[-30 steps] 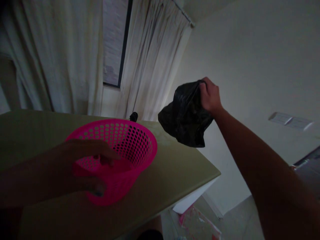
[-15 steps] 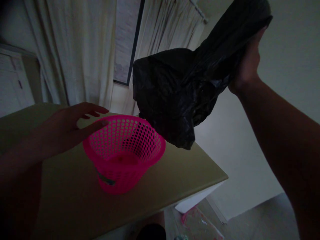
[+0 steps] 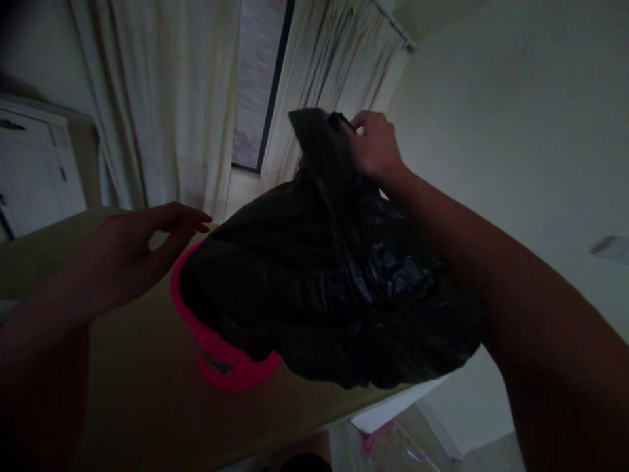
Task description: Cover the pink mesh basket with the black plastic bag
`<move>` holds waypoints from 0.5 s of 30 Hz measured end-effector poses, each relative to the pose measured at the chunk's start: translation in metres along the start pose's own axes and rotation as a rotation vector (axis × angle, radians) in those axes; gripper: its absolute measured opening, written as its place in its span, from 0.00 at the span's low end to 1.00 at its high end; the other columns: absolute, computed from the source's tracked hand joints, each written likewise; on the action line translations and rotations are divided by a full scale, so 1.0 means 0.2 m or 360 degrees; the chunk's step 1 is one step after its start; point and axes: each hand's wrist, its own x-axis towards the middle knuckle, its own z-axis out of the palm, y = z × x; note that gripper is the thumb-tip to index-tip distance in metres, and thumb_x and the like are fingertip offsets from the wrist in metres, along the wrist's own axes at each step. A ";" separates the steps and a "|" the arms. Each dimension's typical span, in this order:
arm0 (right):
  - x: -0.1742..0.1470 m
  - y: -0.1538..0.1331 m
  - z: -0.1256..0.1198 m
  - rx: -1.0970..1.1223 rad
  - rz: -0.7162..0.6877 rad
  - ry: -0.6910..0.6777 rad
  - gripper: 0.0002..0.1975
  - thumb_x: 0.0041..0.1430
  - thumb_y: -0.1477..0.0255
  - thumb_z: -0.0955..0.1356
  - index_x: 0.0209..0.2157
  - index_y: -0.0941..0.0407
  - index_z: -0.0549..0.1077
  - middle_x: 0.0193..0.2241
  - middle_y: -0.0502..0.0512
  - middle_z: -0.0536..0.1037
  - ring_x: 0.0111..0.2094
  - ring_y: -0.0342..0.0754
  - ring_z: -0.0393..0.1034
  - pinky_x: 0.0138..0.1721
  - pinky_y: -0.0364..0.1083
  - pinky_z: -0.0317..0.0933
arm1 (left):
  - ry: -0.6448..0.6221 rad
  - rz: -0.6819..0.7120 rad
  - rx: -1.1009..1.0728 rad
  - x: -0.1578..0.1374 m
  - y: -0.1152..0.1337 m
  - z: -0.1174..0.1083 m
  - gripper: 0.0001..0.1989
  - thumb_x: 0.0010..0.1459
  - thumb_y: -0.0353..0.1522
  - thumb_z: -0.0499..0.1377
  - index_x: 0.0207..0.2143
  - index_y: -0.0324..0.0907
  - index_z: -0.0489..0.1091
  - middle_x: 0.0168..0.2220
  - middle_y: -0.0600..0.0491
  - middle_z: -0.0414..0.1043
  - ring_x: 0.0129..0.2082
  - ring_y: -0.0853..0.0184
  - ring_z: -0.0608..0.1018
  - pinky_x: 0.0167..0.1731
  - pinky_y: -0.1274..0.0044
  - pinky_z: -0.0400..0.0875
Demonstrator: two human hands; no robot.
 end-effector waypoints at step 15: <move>0.04 -0.45 0.17 0.0321 -0.0080 -0.0004 0.19 0.66 0.57 0.79 0.33 0.46 0.68 0.33 0.51 0.77 0.53 0.56 0.66 0.61 0.58 0.63 | -0.0016 0.0169 0.0301 0.03 -0.13 0.10 0.21 0.75 0.43 0.60 0.63 0.44 0.75 0.60 0.39 0.81 0.60 0.42 0.82 0.59 0.53 0.75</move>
